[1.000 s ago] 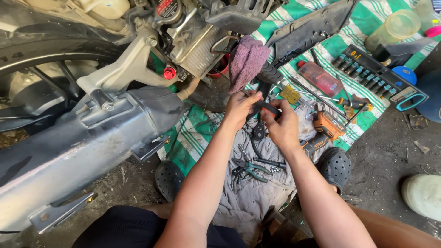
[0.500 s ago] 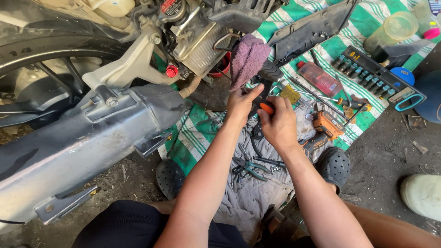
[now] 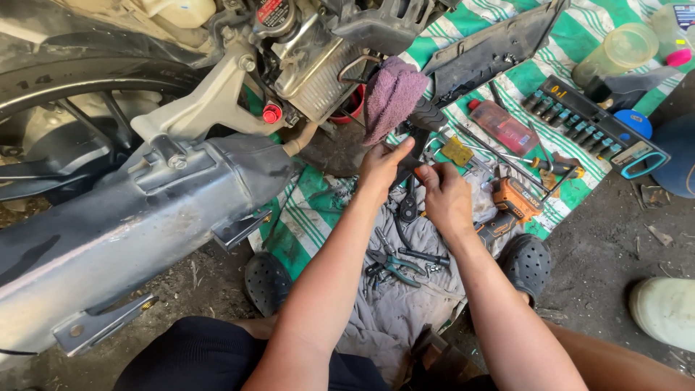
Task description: Securing or removing screws from a motorcycle fairing using a screwdriver
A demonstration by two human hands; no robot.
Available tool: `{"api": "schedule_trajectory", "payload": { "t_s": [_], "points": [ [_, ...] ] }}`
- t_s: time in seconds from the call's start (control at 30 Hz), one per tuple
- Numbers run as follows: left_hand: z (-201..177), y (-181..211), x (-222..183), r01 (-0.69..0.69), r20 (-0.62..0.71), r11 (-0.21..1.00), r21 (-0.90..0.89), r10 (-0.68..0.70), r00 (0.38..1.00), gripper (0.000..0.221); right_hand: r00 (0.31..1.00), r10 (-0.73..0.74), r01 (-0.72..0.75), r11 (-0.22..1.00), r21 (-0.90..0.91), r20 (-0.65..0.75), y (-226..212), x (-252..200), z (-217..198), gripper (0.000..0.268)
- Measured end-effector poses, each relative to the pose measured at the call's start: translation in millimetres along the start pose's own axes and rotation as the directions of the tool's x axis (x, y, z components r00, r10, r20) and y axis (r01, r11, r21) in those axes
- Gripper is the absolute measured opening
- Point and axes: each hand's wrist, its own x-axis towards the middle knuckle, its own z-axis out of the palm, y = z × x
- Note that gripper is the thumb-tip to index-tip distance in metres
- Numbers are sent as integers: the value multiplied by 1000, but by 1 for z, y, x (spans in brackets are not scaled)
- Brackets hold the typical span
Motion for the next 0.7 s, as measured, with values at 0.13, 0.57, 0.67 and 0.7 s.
{"api": "schedule_trajectory", "payload": {
  "t_s": [0.13,0.57,0.67,0.7],
  "points": [
    [-7,21,-12,128,138,970,-209,-100,985,28,1000,15,-17,989,148,13,-17,-6,-2,47],
    [-8,-26,26,57,70,996,-75,-52,996,45,998,58,-59,994,96,12,14,14,7,43],
    [-12,-75,61,-26,-34,978,208,34,999,36,983,165,-177,972,157,86,47,22,20,60],
    [-14,-72,56,-42,-27,943,329,54,998,44,986,146,-156,980,127,84,46,23,21,52]
  ]
}}
